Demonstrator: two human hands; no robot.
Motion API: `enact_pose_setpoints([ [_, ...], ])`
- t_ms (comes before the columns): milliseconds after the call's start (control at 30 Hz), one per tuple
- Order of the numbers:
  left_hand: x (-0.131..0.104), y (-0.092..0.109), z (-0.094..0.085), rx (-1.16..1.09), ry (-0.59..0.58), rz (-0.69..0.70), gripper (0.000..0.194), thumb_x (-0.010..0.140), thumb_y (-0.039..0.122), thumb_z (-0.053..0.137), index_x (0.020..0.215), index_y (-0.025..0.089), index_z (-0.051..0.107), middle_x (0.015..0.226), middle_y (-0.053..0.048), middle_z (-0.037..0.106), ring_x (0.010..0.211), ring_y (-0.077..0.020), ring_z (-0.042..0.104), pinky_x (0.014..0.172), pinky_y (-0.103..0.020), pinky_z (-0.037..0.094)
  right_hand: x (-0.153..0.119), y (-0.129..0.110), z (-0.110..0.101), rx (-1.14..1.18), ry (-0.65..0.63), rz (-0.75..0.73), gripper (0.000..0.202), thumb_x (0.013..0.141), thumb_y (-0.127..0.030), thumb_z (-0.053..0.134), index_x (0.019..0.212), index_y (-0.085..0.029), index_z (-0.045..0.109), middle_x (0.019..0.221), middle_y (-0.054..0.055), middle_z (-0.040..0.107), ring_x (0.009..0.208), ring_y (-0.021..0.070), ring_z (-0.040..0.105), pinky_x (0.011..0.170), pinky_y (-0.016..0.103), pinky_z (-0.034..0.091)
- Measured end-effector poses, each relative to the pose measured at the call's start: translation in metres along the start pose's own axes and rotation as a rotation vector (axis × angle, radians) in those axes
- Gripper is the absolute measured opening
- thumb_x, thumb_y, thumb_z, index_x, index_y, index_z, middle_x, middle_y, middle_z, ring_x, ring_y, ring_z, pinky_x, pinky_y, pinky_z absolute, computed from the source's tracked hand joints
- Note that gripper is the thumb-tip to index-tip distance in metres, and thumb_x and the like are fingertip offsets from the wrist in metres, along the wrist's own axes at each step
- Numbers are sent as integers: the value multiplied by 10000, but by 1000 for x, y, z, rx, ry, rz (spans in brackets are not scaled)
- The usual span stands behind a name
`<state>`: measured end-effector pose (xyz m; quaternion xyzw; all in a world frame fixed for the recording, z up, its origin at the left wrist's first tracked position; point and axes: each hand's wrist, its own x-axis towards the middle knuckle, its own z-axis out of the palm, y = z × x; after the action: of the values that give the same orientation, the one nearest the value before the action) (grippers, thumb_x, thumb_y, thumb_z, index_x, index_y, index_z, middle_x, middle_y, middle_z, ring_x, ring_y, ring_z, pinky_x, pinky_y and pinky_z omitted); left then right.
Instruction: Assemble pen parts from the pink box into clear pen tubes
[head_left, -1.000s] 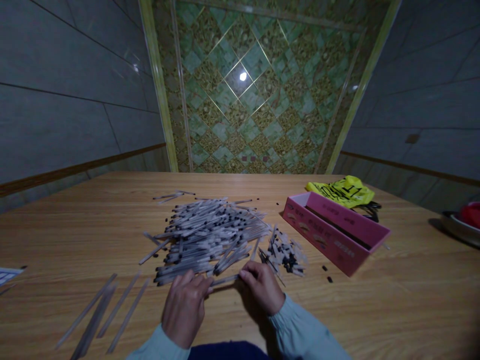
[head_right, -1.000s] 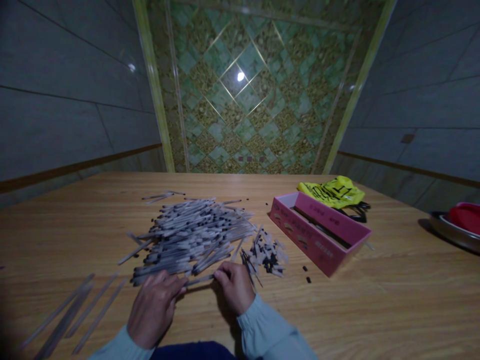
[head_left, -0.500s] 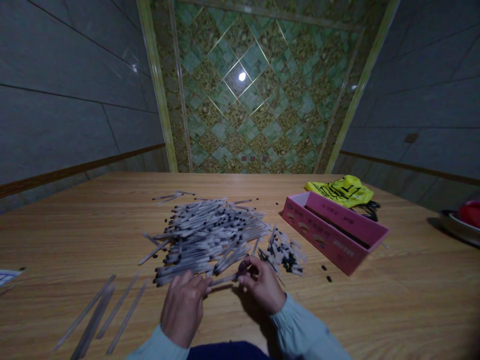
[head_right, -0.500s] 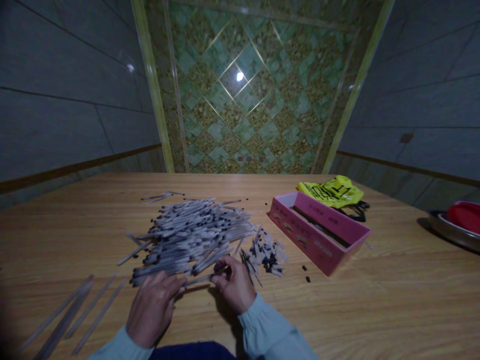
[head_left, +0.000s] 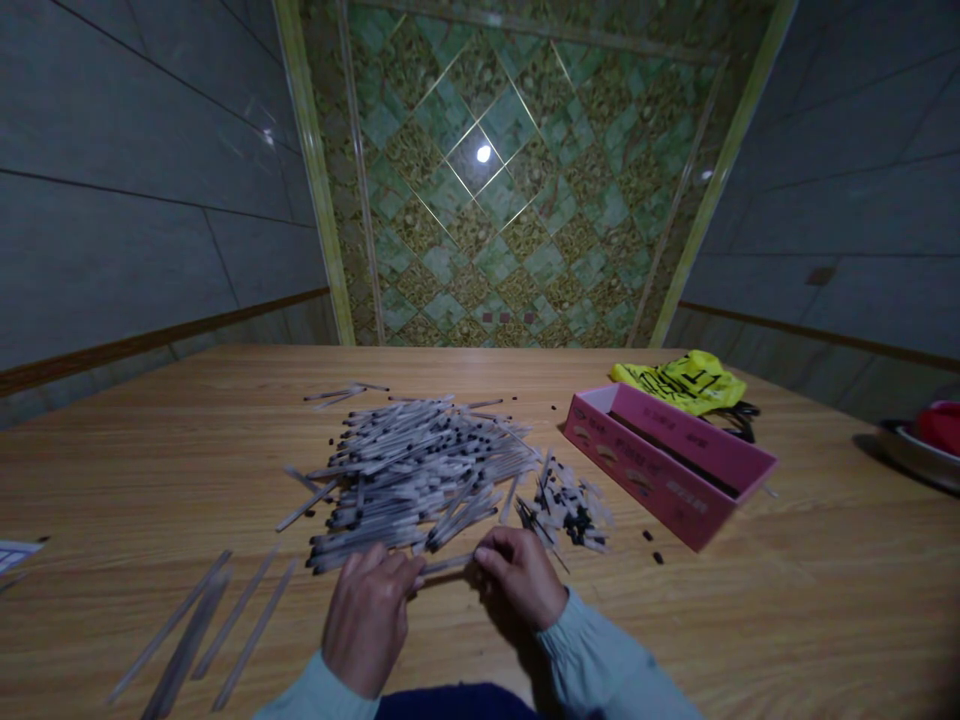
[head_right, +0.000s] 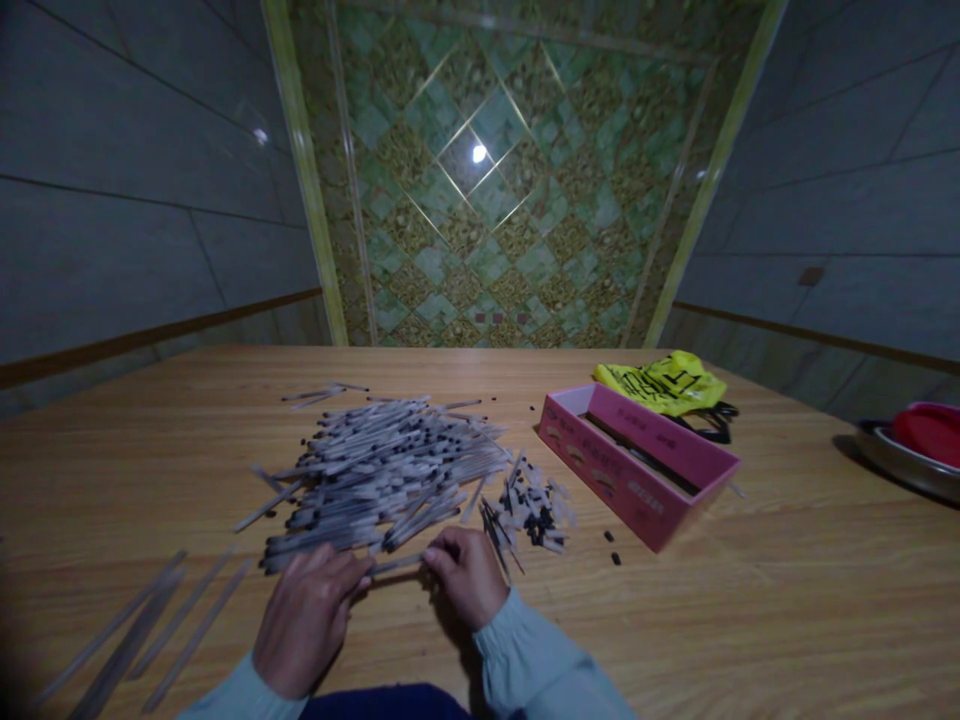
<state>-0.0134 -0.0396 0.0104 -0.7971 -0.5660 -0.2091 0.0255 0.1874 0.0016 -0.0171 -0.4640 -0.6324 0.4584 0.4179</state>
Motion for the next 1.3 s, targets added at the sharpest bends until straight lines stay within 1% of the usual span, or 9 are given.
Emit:
enact_pose_setpoints([
  [67,0,0,0,-2,-10,-2,256,823,135,468,874,264,684,749,-12,665,777,-216,504,682,-355,301,0,-1,0,41,2,-14,32,694,-177,559,677,-154,573,580,-12,550,545,113,516,511,209,396],
  [167,0,0,0,-4,-17,-10,266,817,129,470,901,265,682,763,-12,670,787,-218,507,686,-355,300,1,-3,0,134,24,-52,207,601,-142,633,798,-161,574,646,-28,556,575,107,522,521,200,407],
  [333,-1,-1,1,1,-18,-11,274,821,132,464,908,264,688,763,-20,673,786,-219,509,682,-358,295,1,0,1,106,-12,28,113,724,-254,554,664,-159,540,530,-26,534,443,100,493,434,209,376],
  [433,-1,-2,2,-6,-11,-6,281,811,114,468,910,262,685,766,-19,672,787,-213,509,685,-357,293,1,0,1,149,3,21,52,672,-196,577,695,-156,554,556,-30,545,472,102,518,458,209,400],
  [567,0,-1,2,-9,-6,-17,258,814,124,468,867,254,683,754,-18,669,782,-209,508,678,-357,290,1,-3,2,222,1,20,274,588,-206,677,833,-164,561,616,-48,548,504,92,521,473,196,412],
  [733,1,2,-3,-29,-16,-9,255,814,121,457,828,246,678,730,-22,665,768,-204,513,668,-353,289,-1,-5,2,136,-26,71,165,718,-306,546,644,-160,528,505,-29,547,390,98,506,392,198,369],
  [1000,-1,-1,6,-41,24,26,256,801,115,452,770,242,672,705,-29,664,740,-207,514,653,-350,281,-3,-10,-1,6,23,-48,116,704,-150,482,678,-149,595,492,-29,549,439,106,532,453,199,406],
  [1167,0,-6,10,39,31,-26,273,819,122,425,792,227,676,703,-40,676,732,-229,523,648,-356,279,3,-12,-22,-117,159,-139,127,726,-149,489,742,-152,615,579,-7,594,505,126,566,512,223,429],
  [1300,0,-5,10,18,47,-32,275,819,116,421,804,230,671,723,-38,683,749,-230,531,653,-351,282,12,-10,-53,-422,364,-162,148,750,-218,533,802,-154,655,778,54,676,732,183,616,673,270,452],
])
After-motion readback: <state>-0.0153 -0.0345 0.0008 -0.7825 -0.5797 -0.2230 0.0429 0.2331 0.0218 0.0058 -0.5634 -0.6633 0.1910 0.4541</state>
